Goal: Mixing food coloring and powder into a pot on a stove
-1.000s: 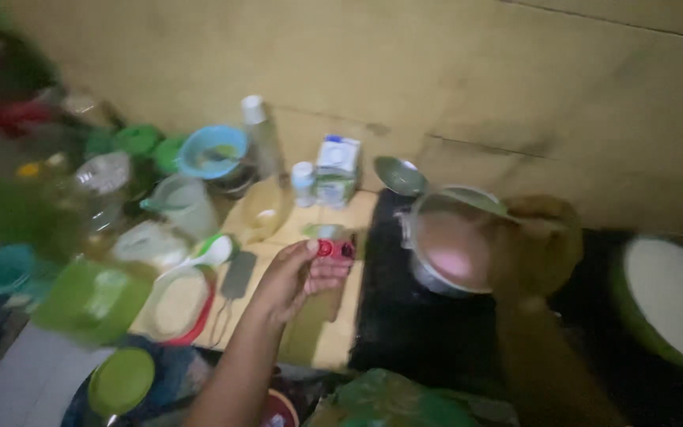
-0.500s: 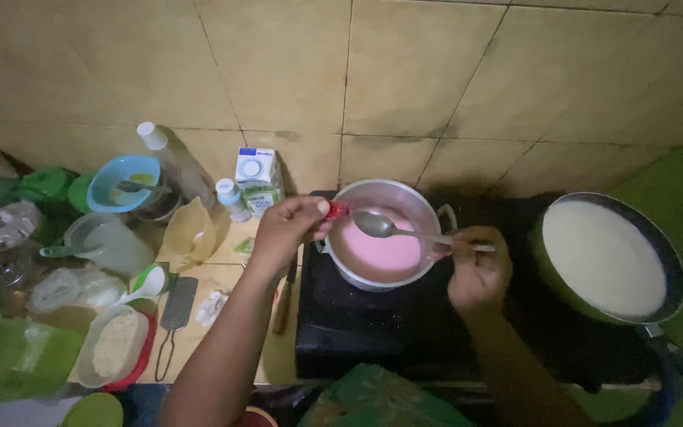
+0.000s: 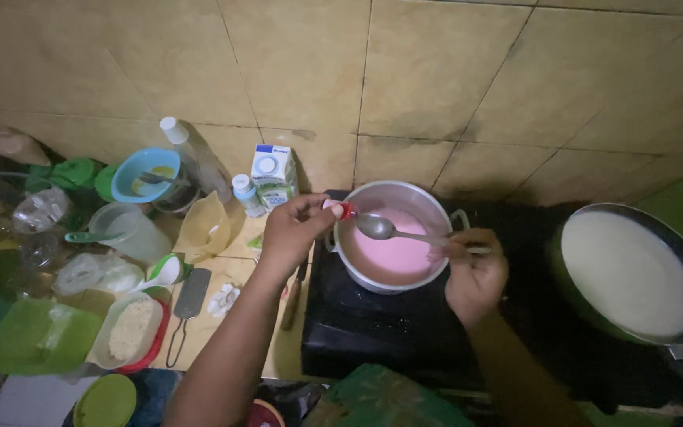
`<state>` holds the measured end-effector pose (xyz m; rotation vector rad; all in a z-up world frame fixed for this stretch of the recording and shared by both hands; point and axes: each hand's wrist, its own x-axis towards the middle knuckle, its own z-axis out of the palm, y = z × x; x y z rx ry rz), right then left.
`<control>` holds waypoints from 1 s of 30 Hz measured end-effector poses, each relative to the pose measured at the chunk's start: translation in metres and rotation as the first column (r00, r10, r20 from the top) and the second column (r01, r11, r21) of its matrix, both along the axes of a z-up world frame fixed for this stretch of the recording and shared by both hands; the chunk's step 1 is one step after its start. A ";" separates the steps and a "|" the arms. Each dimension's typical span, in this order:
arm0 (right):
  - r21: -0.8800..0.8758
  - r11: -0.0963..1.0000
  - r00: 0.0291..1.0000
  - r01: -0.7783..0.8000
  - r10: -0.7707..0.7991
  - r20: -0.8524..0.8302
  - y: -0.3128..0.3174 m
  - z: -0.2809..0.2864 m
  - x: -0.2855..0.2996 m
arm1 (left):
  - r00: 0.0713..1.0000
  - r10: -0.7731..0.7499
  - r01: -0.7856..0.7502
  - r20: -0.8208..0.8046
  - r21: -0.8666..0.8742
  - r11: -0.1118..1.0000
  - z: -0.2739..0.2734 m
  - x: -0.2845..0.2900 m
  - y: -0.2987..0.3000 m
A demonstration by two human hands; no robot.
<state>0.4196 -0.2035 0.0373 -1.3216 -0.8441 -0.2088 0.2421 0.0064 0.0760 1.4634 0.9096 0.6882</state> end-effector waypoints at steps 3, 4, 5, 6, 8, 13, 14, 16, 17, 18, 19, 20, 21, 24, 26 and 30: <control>0.018 0.997 0.997 -0.076 0.076 -0.003 0.001 0.021 -0.013 | 0.999 0.016 -0.015 -0.031 0.038 0.999 0.005 0.000 -0.005; 0.019 0.997 0.997 -0.078 0.078 -0.003 0.001 0.023 -0.015 | 0.999 0.018 -0.017 -0.031 0.039 0.999 0.002 0.000 -0.005; 0.017 0.997 0.997 -0.079 0.079 0.003 0.001 0.025 -0.017 | 0.999 0.017 -0.015 -0.042 0.047 0.999 0.000 0.002 -0.005; 0.015 0.997 0.997 -0.081 0.081 0.009 0.001 0.027 -0.018 | 0.998 0.016 -0.013 -0.053 0.056 0.998 -0.003 0.003 -0.004; 0.024 0.996 0.996 -0.085 0.085 0.006 -0.001 0.020 -0.013 | 0.999 0.019 -0.017 -0.036 0.050 0.999 0.000 0.004 -0.008; 0.043 0.993 0.994 -0.110 0.109 0.010 -0.001 0.017 -0.009 | 1.000 0.023 -0.022 -0.008 0.065 0.998 -0.002 0.006 -0.011; 0.037 0.997 0.998 -0.069 0.069 0.005 -0.002 0.009 -0.006 | 1.000 0.014 -0.013 -0.021 0.040 0.999 -0.002 0.006 -0.010; 0.030 0.999 1.000 -0.029 0.029 -0.001 -0.001 0.002 -0.003 | 0.999 0.005 -0.005 -0.034 0.015 1.000 -0.004 0.007 -0.012; 0.068 0.998 0.999 0.004 -0.001 -0.036 0.000 0.004 -0.004 | 1.000 0.024 -0.023 0.015 -0.050 0.998 -0.005 0.009 -0.014; 0.104 0.994 0.997 0.037 -0.030 -0.072 0.001 0.006 -0.004 | 0.997 0.045 -0.038 0.063 -0.116 0.993 -0.007 0.010 -0.016; 0.102 0.994 0.997 0.037 -0.029 -0.070 0.000 0.007 -0.002 | 0.997 0.046 -0.038 0.064 -0.117 0.992 -0.009 0.012 -0.017; 0.060 0.994 0.993 0.089 -0.085 -0.076 -0.001 0.008 0.001 | 0.985 0.057 -0.020 0.160 -0.225 0.974 -0.010 0.014 -0.018; 0.018 0.990 0.987 0.141 -0.139 -0.080 -0.002 0.008 0.003 | 0.964 0.080 0.008 0.252 -0.329 0.944 -0.012 0.015 -0.018; 0.045 0.979 0.973 0.197 -0.189 -0.133 0.000 0.023 -0.003 | 0.956 0.087 0.027 0.281 -0.377 0.926 -0.020 0.017 -0.018; 0.126 0.987 0.990 -0.096 0.108 -0.095 -0.010 0.021 0.019 | 0.960 0.070 0.038 0.271 -0.376 0.926 -0.026 0.020 -0.019; -0.177 0.984 0.997 -0.026 0.013 -0.075 -0.012 0.075 -0.004 | 0.963 0.034 0.072 0.268 -0.377 0.924 -0.035 0.026 -0.025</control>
